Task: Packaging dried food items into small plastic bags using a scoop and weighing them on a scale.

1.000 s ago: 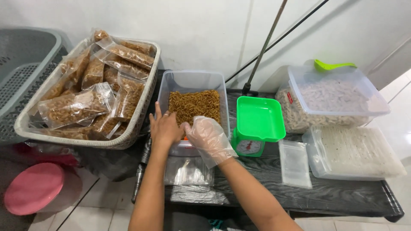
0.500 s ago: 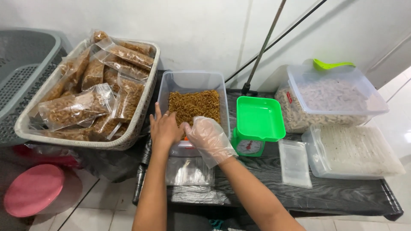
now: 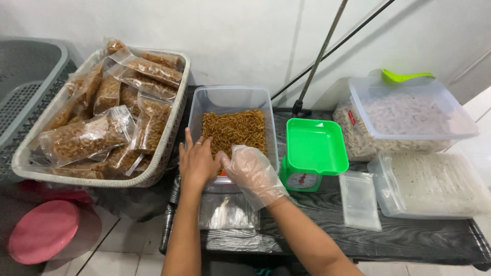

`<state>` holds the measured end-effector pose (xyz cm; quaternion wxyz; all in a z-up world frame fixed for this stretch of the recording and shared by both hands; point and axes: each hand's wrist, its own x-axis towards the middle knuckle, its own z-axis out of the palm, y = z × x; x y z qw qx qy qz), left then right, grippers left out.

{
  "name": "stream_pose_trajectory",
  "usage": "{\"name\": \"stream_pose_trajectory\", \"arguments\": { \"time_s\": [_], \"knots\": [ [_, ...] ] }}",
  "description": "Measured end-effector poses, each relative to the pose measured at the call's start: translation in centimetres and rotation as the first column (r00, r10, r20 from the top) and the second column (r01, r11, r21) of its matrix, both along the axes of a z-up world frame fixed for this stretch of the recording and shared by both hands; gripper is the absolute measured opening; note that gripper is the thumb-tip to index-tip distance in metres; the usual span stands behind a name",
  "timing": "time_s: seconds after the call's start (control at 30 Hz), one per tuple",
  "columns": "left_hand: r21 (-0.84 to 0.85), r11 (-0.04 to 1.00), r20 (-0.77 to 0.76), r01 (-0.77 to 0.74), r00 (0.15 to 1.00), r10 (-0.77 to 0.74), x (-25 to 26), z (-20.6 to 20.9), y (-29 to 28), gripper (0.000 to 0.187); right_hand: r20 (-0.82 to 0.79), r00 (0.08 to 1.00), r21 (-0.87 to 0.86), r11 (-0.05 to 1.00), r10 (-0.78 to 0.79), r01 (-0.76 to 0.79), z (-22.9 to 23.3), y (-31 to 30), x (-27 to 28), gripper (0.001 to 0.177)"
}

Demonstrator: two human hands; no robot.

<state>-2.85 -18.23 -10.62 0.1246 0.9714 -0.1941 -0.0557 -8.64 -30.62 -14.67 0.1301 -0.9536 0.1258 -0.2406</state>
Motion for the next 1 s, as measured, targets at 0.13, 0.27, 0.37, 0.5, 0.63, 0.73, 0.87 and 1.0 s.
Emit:
{"name": "stream_pose_trajectory", "arguments": {
  "time_s": [0.13, 0.27, 0.37, 0.5, 0.63, 0.73, 0.87, 1.0],
  "knots": [
    [-0.005, 1.000, 0.004, 0.001, 1.000, -0.001, -0.2, -0.2, 0.1, 0.065, 0.036, 0.998, -0.074, 0.995, -0.059, 0.062, -0.5, 0.2, -0.4, 0.057],
    [-0.008, 1.000, 0.028, 0.005, 1.000, -0.005, 0.0, -0.4, 0.1, 0.064, 0.061, 0.998, -0.078, 0.997, -0.004, 0.009, -0.3, -0.1, -0.3, 0.058],
    [-0.006, 1.000, 0.026, 0.003, 1.000, -0.003, 0.0, -0.4, 0.0, 0.064, 0.020, 0.999, -0.094, 0.995, 0.039, -0.037, 0.1, -0.4, -0.4, 0.062],
    [-0.044, 0.999, 0.072, 0.013, 0.997, -0.010, 0.4, -0.8, -0.2, 0.062, -0.001, 0.991, -0.107, 0.985, 0.135, -0.135, 0.0, -1.2, 0.2, 0.068],
    [-0.052, 0.998, 0.069, 0.020, 0.997, -0.016, 0.1, -1.1, 0.2, 0.063, 0.000, 0.999, -0.100, 0.995, 0.033, -0.032, -1.2, -0.8, 0.4, 0.066],
    [-0.041, 0.999, 0.051, 0.013, 0.999, -0.011, 0.2, -1.1, 0.1, 0.063, -0.095, 0.995, -0.080, 0.996, 0.036, -0.044, -0.1, -0.7, 0.0, 0.063],
    [-0.038, 0.999, 0.039, 0.007, 0.999, -0.006, 0.0, -1.0, 0.2, 0.063, -0.172, 0.984, 0.052, 0.998, 0.046, -0.038, 0.5, -0.5, -0.4, 0.067],
    [-0.043, 0.999, 0.062, 0.008, 0.998, -0.005, 0.1, -1.2, 0.3, 0.062, -0.187, 0.982, 0.103, 0.994, 0.037, -0.018, 1.3, -0.2, -0.6, 0.069]
  ]
}}
